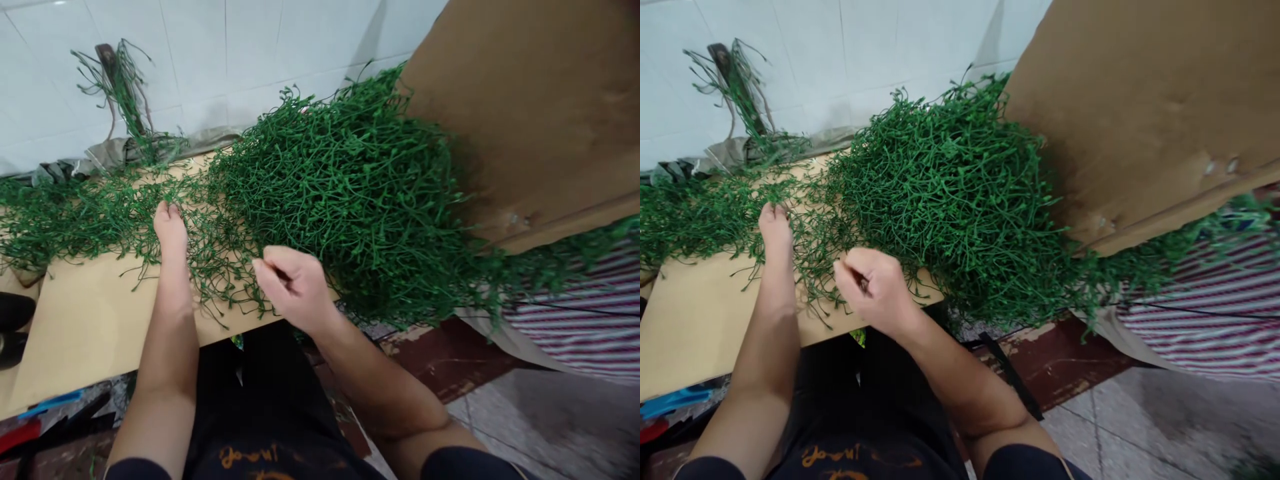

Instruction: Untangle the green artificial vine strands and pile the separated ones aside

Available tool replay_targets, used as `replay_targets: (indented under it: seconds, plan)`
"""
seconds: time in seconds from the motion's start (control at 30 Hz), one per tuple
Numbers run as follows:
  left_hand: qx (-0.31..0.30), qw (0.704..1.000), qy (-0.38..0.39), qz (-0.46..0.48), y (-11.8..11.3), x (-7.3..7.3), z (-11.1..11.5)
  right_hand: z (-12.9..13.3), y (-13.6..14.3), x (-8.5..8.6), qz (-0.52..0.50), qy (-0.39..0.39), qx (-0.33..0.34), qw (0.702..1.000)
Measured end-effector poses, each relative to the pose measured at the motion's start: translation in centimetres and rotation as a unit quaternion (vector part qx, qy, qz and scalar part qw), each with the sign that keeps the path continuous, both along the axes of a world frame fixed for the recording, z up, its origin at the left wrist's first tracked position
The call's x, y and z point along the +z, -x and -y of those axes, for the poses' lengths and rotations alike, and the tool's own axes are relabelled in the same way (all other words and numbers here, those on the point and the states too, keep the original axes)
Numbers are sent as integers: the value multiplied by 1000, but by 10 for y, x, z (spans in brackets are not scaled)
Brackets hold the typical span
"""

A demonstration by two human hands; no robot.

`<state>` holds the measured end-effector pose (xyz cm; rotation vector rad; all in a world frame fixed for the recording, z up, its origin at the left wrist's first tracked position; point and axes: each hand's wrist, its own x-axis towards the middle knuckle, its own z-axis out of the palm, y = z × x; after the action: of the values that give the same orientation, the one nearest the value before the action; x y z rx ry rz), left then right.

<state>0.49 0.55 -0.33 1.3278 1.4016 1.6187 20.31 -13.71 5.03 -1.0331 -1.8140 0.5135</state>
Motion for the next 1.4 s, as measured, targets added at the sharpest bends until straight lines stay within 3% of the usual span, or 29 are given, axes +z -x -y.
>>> replay_targets:
  seconds: [0.1,0.2,0.33,0.5,0.73,0.93,1.2,1.4]
  plan:
    - [60,997,-3,-49,-4,6,11,-21,-17,-8,128,-12,-118,985]
    - [63,985,-10,-163,-23,13,24,-40,-26,-12,169,-49,-189,966]
    - [25,956,-19,-291,-40,17,35,-50,-16,0,122,-71,-156,978]
    - [-7,935,-9,-356,-44,16,39,-63,4,3,143,48,-95,984]
    - [-24,933,-41,-356,-48,18,42,-70,3,-6,145,26,-188,971]
    - [3,929,-34,-367,-43,17,41,-67,5,-3,178,51,-61,981]
    - [-23,912,-59,-406,-44,18,39,-40,3,8,126,75,13,989]
    - [31,947,-44,-318,-41,16,31,-26,-2,1,94,83,86,988]
